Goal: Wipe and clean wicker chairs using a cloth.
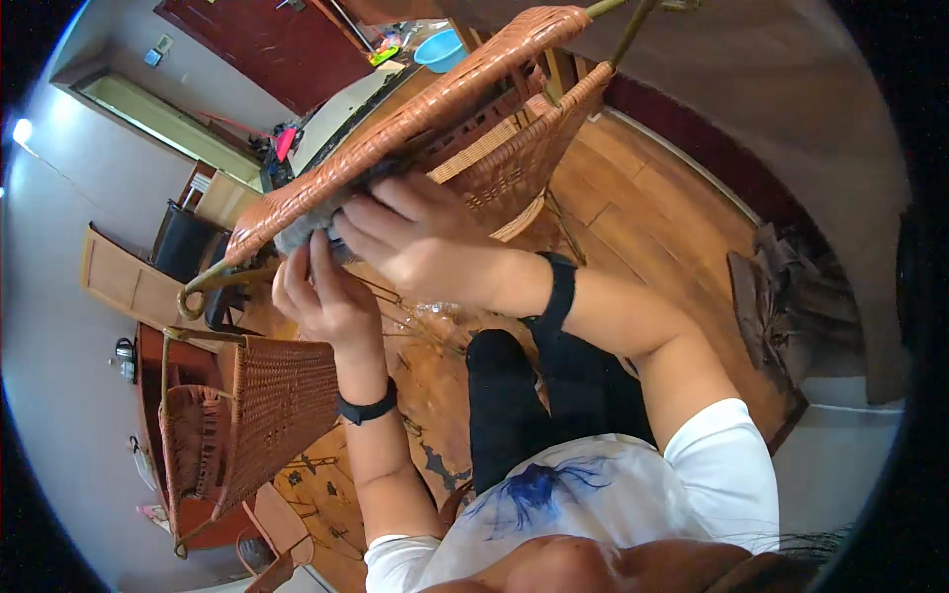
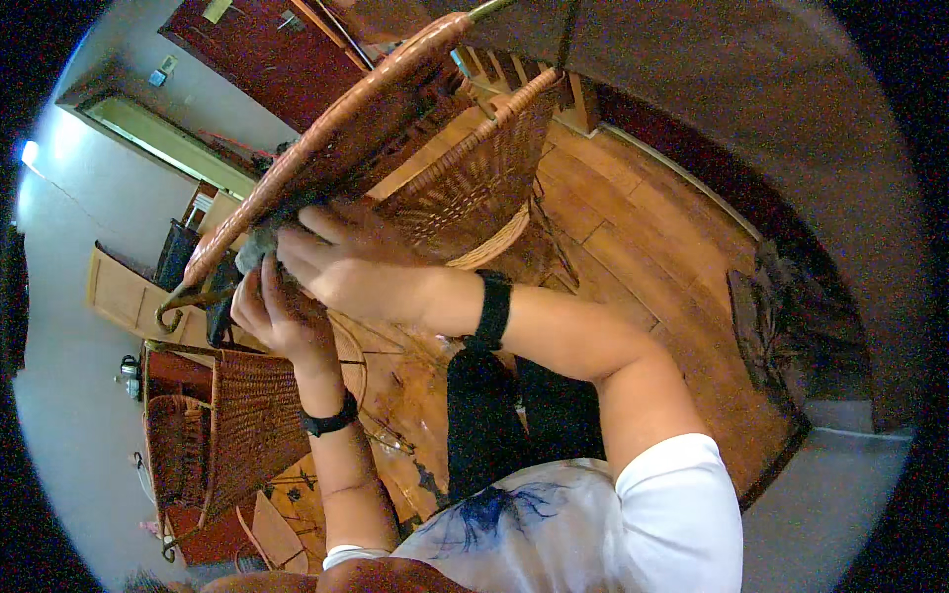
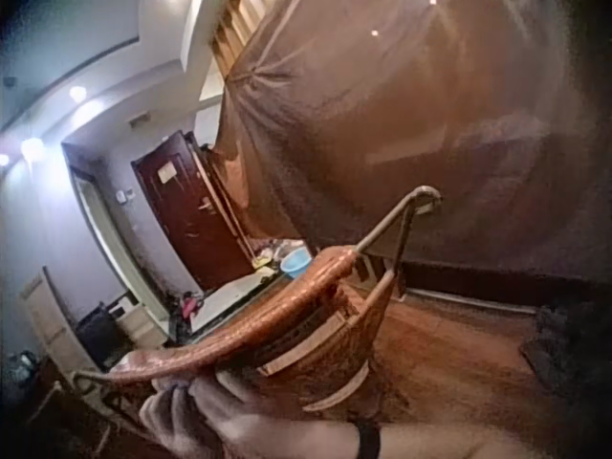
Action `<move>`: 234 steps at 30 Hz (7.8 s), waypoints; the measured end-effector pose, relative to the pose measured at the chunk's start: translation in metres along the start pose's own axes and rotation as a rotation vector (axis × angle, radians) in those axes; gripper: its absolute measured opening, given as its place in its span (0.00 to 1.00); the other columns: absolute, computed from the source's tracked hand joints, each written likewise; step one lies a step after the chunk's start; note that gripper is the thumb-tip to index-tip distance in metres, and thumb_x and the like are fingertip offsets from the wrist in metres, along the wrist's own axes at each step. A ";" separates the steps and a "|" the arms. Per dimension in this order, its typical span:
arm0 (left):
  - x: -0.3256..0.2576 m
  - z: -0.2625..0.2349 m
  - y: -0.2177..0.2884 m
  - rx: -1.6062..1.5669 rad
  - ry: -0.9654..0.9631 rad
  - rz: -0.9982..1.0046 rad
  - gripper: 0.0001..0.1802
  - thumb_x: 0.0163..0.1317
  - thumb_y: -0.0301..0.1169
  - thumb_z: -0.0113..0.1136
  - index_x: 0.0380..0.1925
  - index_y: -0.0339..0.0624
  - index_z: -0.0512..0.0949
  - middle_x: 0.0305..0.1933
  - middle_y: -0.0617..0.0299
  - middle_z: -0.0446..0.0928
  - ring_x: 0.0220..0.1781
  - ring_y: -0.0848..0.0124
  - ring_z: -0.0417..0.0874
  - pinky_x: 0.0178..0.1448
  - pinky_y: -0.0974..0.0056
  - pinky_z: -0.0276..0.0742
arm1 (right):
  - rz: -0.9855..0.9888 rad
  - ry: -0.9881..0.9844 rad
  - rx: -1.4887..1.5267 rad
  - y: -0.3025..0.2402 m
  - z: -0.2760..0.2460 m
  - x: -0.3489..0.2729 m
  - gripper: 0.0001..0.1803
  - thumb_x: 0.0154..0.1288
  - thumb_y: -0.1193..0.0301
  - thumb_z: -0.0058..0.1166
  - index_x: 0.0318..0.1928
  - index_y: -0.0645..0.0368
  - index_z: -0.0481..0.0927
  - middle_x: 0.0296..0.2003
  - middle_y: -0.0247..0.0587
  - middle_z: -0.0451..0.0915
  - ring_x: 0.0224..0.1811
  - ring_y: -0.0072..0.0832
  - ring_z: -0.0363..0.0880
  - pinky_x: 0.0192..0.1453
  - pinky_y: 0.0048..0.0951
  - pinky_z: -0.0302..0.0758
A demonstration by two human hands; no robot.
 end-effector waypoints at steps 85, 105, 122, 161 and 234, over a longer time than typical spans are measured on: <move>0.041 0.056 0.175 -0.458 0.015 0.134 0.20 0.44 0.24 0.57 0.42 0.41 0.81 0.45 0.60 0.76 0.45 0.63 0.74 0.49 0.60 0.73 | 0.147 0.188 -0.416 0.139 -0.124 -0.067 0.15 0.45 0.82 0.55 0.37 0.58 0.79 0.41 0.42 0.75 0.42 0.41 0.72 0.48 0.38 0.73; -0.052 0.025 0.050 -0.285 0.125 0.053 0.14 0.46 0.18 0.60 0.33 0.44 0.84 0.42 0.60 0.76 0.45 0.60 0.73 0.48 0.58 0.72 | 0.110 0.195 -0.168 0.045 -0.022 -0.091 0.17 0.42 0.81 0.61 0.37 0.54 0.82 0.42 0.41 0.74 0.43 0.42 0.71 0.47 0.37 0.73; -0.083 0.021 -0.053 -0.151 0.074 -0.353 0.16 0.45 0.23 0.56 0.38 0.39 0.76 0.43 0.55 0.73 0.48 0.55 0.74 0.51 0.57 0.74 | -0.114 -0.002 -0.054 -0.029 0.067 -0.058 0.18 0.48 0.82 0.56 0.42 0.58 0.82 0.42 0.39 0.76 0.42 0.36 0.74 0.45 0.33 0.73; -0.041 0.073 0.105 -0.645 -0.009 -0.138 0.17 0.39 0.26 0.59 0.34 0.40 0.81 0.38 0.62 0.75 0.38 0.65 0.74 0.36 0.65 0.75 | -0.032 0.107 -0.364 0.096 -0.055 -0.108 0.16 0.46 0.88 0.53 0.37 0.60 0.80 0.38 0.45 0.75 0.42 0.41 0.74 0.44 0.39 0.72; -0.119 0.099 0.060 -0.417 -0.138 -0.154 0.22 0.43 0.28 0.56 0.44 0.39 0.79 0.43 0.59 0.76 0.44 0.63 0.76 0.43 0.62 0.77 | 0.150 -0.059 -0.221 0.103 0.037 -0.178 0.15 0.45 0.81 0.63 0.36 0.51 0.81 0.39 0.40 0.75 0.43 0.42 0.74 0.47 0.42 0.72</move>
Point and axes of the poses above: each hand's wrist, its own x-axis towards the middle knuckle, its own z-axis out of the palm, y = z × x, the point moved 10 cm from there along x, towards the middle knuckle
